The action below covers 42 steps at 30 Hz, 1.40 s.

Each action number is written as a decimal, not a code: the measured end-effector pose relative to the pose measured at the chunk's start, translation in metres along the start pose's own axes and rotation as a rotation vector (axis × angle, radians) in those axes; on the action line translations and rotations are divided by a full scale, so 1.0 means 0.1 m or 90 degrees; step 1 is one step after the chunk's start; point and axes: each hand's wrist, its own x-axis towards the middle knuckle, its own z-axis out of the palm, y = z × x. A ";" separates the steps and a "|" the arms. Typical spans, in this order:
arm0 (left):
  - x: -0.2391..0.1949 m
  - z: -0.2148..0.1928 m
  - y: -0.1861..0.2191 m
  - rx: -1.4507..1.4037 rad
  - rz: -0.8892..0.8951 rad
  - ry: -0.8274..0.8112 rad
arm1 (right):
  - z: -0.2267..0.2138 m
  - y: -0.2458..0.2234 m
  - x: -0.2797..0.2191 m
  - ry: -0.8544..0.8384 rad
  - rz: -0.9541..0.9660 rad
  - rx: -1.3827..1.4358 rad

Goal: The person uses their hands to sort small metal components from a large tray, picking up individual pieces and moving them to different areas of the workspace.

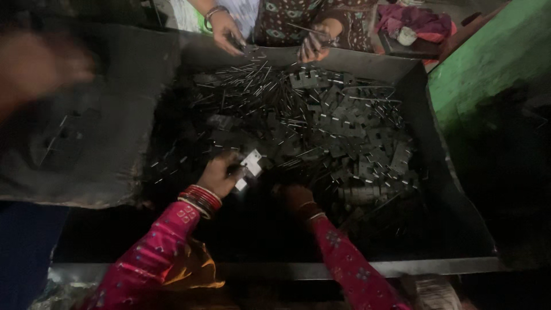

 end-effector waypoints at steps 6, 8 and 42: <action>0.01 0.13 -0.24 -0.037 -0.061 -0.037 | -0.03 0.25 0.01 0.061 0.016 -0.132; 0.03 0.15 -0.30 -0.181 -0.078 0.003 | -0.18 0.42 -0.12 0.366 -0.076 0.086; -0.21 0.38 0.47 0.069 -0.071 -0.154 | 0.27 1.57 -0.50 -0.173 -0.028 -0.333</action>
